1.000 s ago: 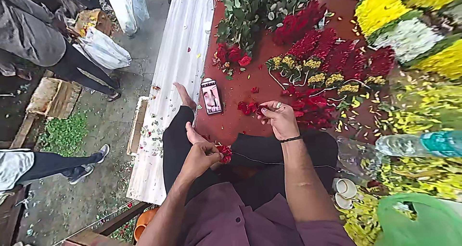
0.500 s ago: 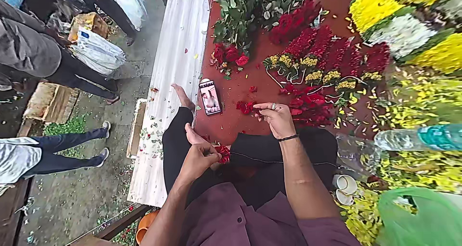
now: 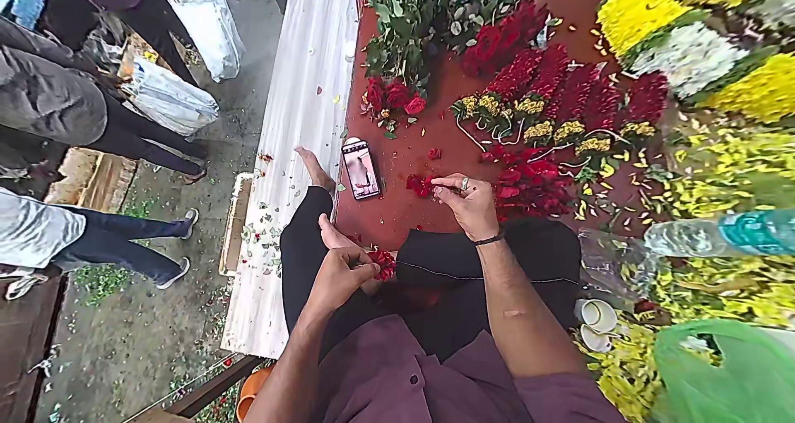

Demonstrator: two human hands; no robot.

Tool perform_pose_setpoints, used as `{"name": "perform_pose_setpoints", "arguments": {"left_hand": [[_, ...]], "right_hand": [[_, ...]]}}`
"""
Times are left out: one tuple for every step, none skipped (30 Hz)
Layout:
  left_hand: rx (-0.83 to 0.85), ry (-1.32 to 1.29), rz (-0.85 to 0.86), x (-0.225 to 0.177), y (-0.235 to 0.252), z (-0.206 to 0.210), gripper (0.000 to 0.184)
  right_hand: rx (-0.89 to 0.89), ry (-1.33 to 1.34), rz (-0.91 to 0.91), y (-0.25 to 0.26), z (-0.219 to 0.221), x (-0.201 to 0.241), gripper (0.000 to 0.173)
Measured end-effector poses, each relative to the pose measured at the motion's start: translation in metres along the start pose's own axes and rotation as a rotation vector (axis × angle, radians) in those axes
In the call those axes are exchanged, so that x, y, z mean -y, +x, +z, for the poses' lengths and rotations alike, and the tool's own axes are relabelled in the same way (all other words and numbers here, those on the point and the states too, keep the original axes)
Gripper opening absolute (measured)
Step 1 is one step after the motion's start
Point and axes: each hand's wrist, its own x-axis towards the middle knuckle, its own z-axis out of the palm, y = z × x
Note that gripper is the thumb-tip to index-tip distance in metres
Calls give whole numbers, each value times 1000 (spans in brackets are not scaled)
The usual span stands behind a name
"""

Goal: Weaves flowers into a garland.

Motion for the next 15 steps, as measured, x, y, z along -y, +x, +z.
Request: {"name": "perform_pose_setpoints", "arguments": {"left_hand": [[-3,1,1,0,0,0,13],[-3,1,1,-1,0,0,13],[-2,1,-1,-2,0,0,13],[0,1,-2,-3,0,0,13],[-1,-2,-1,-3,0,1,13],[-4,-7,3,-2,0,1,13],[-3,-10,6,-2,0,1,12],[-2,-9,6,-2,0,1,12],[0,-9,7,-2,1,1,13],[2,-8,4,-2,1,2,13],[3,-9,0,-2,0,2,13],[4,-11,-1,-3,0,2,13],[5,-13,-1,-3,0,2,12],[7,-15,-2,-3,0,2,13],[8,-15,-5,-4,0,2,13]], "right_hand": [[-2,3,1,0,1,0,17],[-2,0,1,-1,2,1,17],[2,-14,6,-3,2,2,16],[12,-37,20,-5,2,6,16],[22,-56,31,-6,3,8,18],[31,-67,41,-7,3,8,23],[43,-61,53,-7,3,7,29],[52,-35,74,-6,4,5,34],[55,19,110,-4,5,3,36],[54,94,157,-3,5,3,36],[58,162,203,-3,5,3,34],[69,210,244,-2,4,4,32],[79,241,279,-2,3,4,30],[73,256,298,-2,2,5,29],[53,253,300,-2,2,4,26]]}}
